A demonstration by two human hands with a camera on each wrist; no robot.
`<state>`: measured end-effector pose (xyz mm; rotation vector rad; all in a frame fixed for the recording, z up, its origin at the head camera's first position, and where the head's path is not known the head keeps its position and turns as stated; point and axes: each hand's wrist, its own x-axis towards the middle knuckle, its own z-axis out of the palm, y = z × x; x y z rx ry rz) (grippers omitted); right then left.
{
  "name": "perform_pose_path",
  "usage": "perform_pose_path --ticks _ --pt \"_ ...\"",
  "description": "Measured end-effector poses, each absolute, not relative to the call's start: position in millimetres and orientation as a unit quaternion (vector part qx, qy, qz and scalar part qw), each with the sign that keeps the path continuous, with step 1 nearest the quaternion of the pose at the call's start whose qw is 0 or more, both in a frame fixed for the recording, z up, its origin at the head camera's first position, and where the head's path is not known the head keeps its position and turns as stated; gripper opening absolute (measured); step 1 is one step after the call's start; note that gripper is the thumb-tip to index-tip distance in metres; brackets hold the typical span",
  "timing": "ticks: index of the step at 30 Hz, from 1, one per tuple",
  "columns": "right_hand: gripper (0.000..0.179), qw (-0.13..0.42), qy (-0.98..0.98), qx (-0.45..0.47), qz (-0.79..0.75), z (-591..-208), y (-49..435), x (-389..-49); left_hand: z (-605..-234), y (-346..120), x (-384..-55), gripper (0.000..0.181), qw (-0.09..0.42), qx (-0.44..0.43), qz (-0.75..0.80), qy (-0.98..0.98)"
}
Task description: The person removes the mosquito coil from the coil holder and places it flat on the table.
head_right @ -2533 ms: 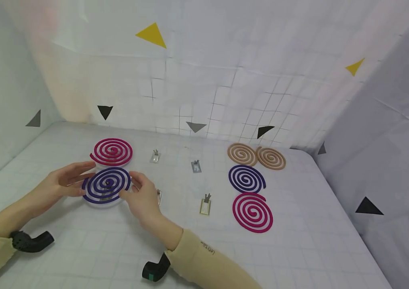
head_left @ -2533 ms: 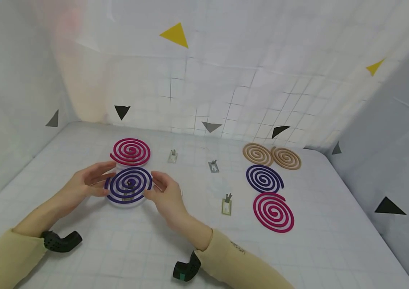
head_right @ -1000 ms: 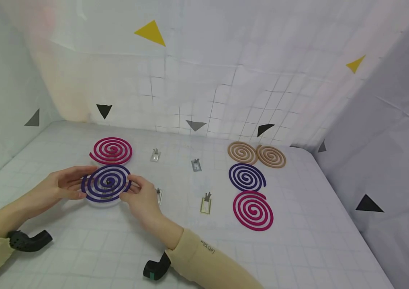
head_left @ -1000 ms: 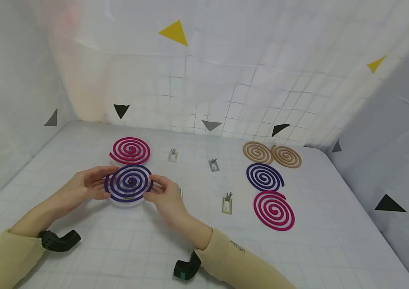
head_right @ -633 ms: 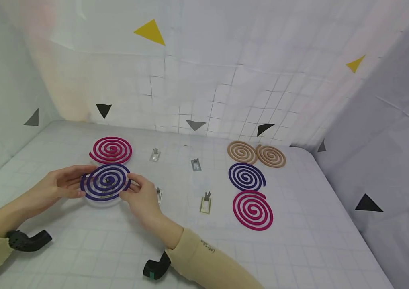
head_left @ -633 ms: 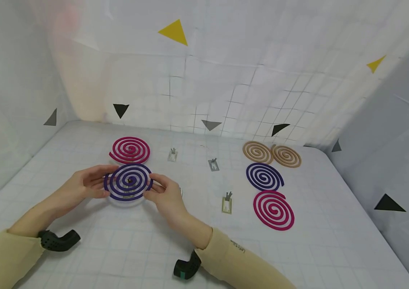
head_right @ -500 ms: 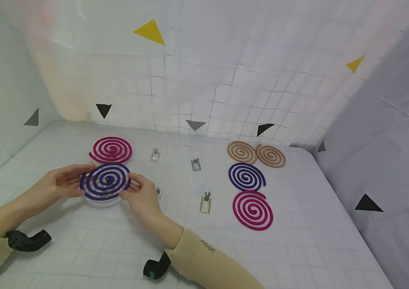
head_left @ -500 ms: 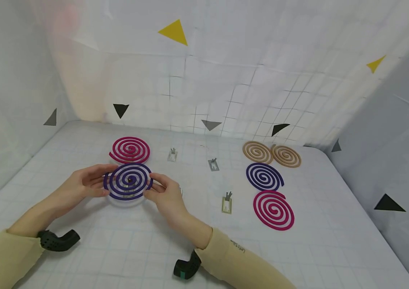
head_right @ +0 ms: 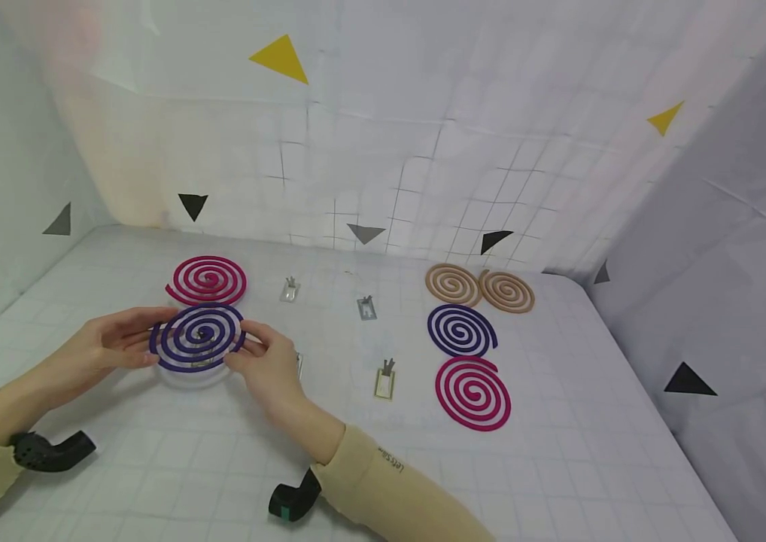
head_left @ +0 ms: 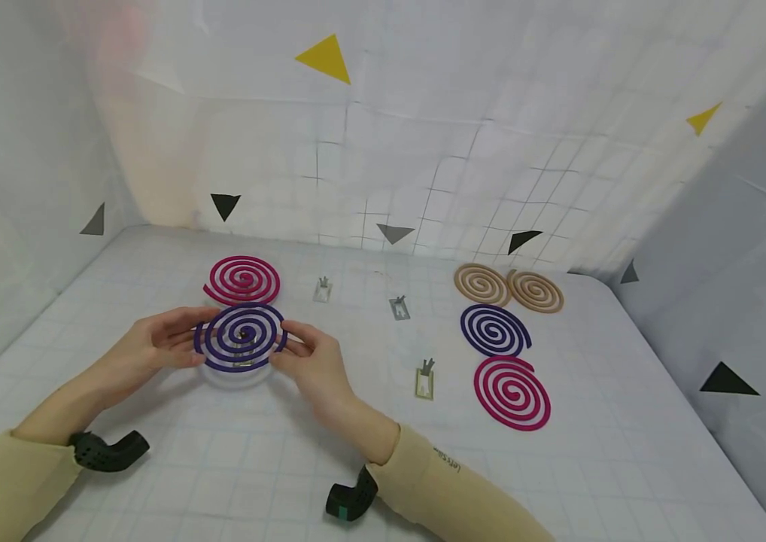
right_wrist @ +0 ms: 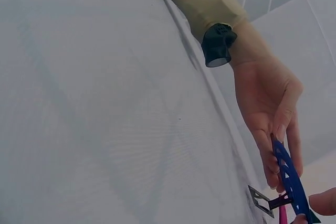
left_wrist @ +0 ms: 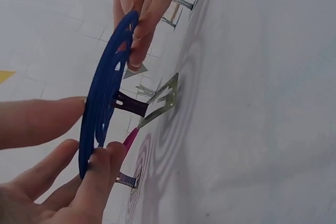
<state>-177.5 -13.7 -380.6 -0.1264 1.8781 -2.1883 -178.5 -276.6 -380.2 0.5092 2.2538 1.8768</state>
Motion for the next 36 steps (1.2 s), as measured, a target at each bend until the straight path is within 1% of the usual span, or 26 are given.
perform_pose_path --ticks 9,17,22,26,29,36 --pt "0.048 0.127 0.64 -0.035 -0.757 -380.0 -13.0 -179.6 -378.7 -275.3 -178.2 0.06 0.079 0.186 0.642 0.74" --pt "0.048 0.125 0.621 -0.027 -0.773 -373.0 -12.5 -180.5 -376.1 -275.3 -177.9 0.06 0.096 0.182 0.645 0.736" --pt "0.048 0.116 0.627 -0.023 -0.77 -371.7 -12.5 -180.6 -374.5 -273.6 -177.0 0.06 0.092 0.189 0.66 0.721" --pt "0.046 0.122 0.627 -0.014 -0.769 -373.1 -12.6 -181.4 -374.9 -272.9 -176.4 0.06 0.092 0.196 0.671 0.709" --pt "0.044 0.129 0.618 -0.007 -0.775 -375.1 -12.2 -182.5 -374.8 -272.7 -176.2 0.06 0.095 0.19 0.667 0.714" --pt "0.046 0.119 0.615 -0.02 -0.779 -374.3 -10.0 -182.9 -376.4 -271.6 -175.7 0.059 0.103 0.176 0.653 0.729"
